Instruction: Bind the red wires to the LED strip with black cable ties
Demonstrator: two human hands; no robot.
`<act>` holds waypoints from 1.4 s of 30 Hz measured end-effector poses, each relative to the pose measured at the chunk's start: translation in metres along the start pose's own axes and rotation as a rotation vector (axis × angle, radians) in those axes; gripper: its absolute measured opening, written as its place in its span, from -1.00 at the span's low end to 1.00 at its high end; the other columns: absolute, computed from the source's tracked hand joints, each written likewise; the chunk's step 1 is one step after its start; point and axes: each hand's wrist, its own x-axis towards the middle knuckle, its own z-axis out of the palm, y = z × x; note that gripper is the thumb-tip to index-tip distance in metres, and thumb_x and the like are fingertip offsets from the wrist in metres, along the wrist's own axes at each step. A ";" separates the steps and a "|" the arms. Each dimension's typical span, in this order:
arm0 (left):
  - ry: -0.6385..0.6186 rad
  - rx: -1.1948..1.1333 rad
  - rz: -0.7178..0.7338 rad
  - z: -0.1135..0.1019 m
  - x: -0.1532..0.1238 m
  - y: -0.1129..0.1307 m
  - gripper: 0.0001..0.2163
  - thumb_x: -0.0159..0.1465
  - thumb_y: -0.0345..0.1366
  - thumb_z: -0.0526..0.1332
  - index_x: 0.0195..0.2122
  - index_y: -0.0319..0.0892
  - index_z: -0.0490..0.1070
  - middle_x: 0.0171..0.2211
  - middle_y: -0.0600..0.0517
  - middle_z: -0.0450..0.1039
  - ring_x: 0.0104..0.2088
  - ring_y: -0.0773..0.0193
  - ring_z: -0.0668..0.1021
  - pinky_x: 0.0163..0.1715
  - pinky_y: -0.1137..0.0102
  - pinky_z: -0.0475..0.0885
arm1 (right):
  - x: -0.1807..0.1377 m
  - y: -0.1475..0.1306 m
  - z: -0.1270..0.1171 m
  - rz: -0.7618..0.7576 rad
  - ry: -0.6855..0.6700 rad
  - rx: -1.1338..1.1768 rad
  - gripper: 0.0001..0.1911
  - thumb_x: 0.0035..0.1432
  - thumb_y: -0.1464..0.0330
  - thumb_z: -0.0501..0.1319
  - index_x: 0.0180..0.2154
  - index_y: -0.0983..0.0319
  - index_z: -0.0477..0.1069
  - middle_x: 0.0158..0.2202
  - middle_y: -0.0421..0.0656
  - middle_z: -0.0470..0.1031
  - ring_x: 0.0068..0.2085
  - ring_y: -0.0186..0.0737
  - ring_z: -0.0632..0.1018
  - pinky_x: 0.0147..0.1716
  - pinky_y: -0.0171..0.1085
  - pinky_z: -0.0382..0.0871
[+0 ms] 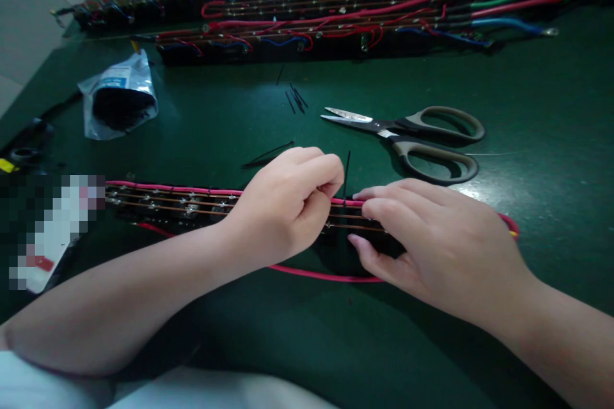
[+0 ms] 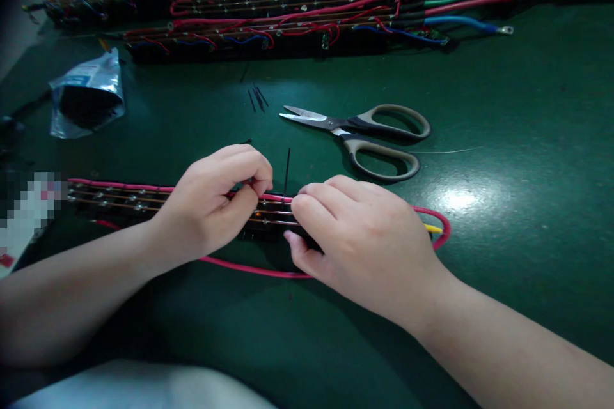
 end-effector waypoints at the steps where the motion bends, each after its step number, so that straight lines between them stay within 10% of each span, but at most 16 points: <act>1: 0.002 0.001 -0.003 0.000 0.000 0.000 -0.80 0.14 -0.64 0.02 -0.46 -0.18 0.21 -0.44 0.07 0.33 -0.38 0.34 0.36 -0.38 0.40 0.27 | 0.000 0.000 0.000 0.000 0.000 0.000 -0.88 0.22 0.37 0.17 -0.31 0.27 0.45 -0.33 -0.06 0.58 -0.31 -0.09 0.56 -0.39 -0.18 0.31; 42: -0.025 -0.069 -0.198 -0.002 0.000 0.005 -0.78 0.15 -0.59 -0.02 -0.41 -0.10 0.01 -0.50 0.12 0.12 -0.48 0.32 0.21 -0.49 0.35 0.12 | 0.001 -0.001 -0.002 -0.001 -0.012 0.005 -0.90 0.21 0.39 0.18 -0.30 0.28 0.45 -0.32 -0.05 0.59 -0.32 -0.06 0.56 -0.41 -0.17 0.34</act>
